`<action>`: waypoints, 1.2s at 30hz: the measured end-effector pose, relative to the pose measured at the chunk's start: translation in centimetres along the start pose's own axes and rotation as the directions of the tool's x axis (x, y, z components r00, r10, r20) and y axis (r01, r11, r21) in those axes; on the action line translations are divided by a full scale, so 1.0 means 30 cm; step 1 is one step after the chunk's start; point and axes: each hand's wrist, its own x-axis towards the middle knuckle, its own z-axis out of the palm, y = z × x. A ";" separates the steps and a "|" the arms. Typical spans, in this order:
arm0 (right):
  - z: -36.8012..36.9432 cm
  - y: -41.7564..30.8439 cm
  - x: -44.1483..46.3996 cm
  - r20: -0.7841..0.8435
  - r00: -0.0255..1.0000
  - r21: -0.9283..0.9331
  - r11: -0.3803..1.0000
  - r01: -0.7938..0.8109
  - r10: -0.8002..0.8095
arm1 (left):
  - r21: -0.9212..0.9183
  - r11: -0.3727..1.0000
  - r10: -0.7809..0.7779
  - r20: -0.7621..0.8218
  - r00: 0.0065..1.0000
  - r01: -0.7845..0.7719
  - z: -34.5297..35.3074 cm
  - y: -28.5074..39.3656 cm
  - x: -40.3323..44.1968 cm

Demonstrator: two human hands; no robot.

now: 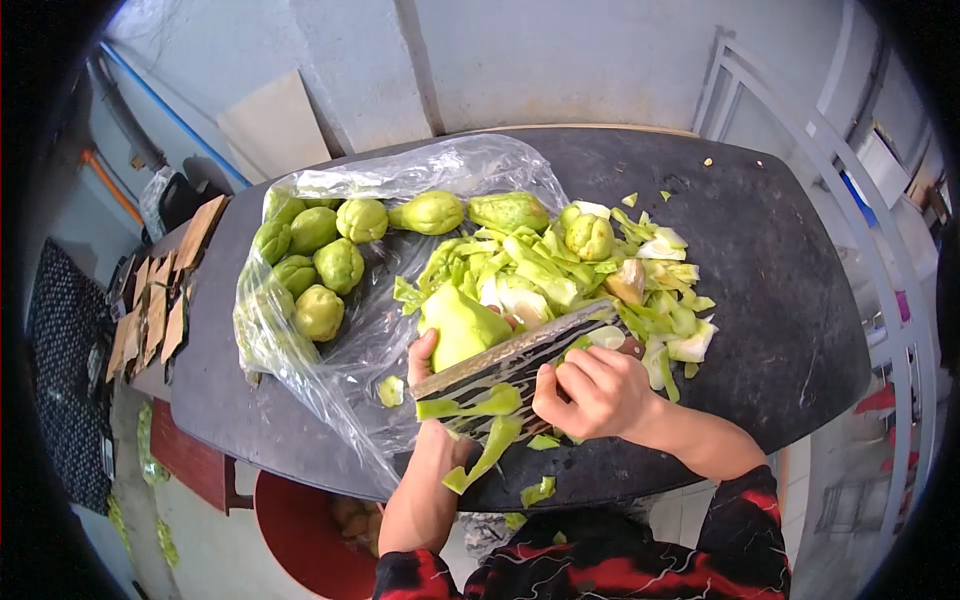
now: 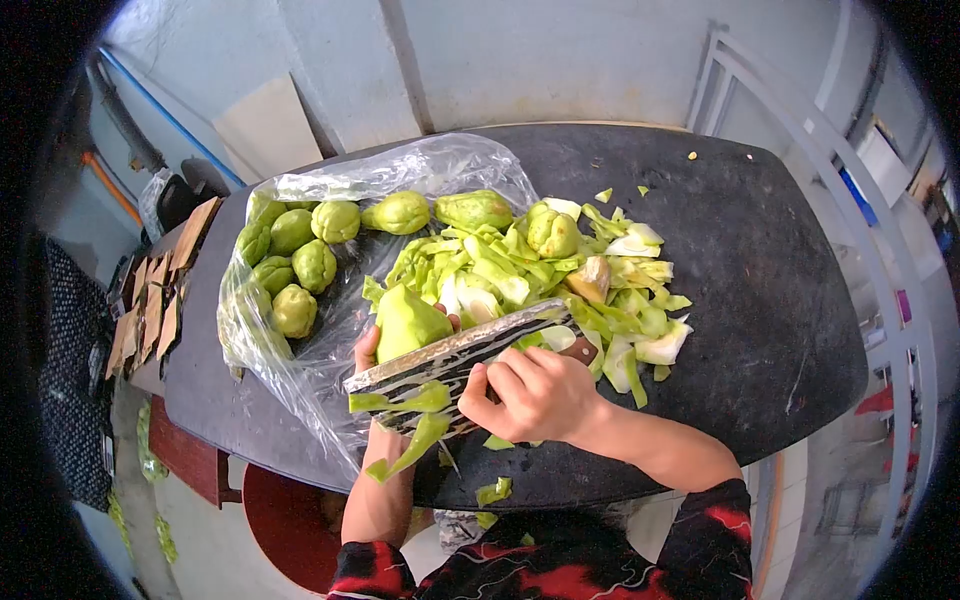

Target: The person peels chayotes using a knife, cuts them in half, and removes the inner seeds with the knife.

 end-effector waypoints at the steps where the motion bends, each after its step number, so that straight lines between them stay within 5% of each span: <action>1: -0.003 -0.001 0.002 0.001 1.000 0.002 1.000 0.003 -0.003 | 0.012 1.000 -0.002 0.012 1.000 0.002 0.000 0.001 0.001; 5: 0.000 0.015 -0.010 0.034 0.999 0.018 1.000 -0.013 0.012 | 0.033 0.999 -0.019 -0.038 0.999 0.021 0.002 0.005 -0.006; 7: 0.033 0.055 -0.033 0.055 0.995 0.033 0.996 -0.085 0.083 | 0.163 0.984 0.112 -0.233 0.966 -0.075 0.004 0.004 -0.003; 10: 0.032 0.063 -0.041 0.092 0.990 0.017 0.994 -0.112 0.110 | 0.165 0.979 0.160 -0.247 0.956 -0.121 0.003 0.023 0.002; 20: 0.025 0.111 -0.049 0.142 0.968 0.043 0.976 -0.214 0.206 | 0.098 0.989 0.124 -0.177 0.976 -0.108 0.020 0.033 -0.008; 27: -0.047 0.029 -0.004 0.068 0.993 0.123 0.987 -0.102 0.094 | 0.168 0.984 -0.056 -0.005 0.998 0.056 0.023 0.044 -0.024; 36: 0.023 0.090 -0.046 0.148 0.966 0.064 0.973 -0.224 0.213 | 0.273 0.961 -0.026 -0.093 0.995 0.050 0.027 0.031 -0.019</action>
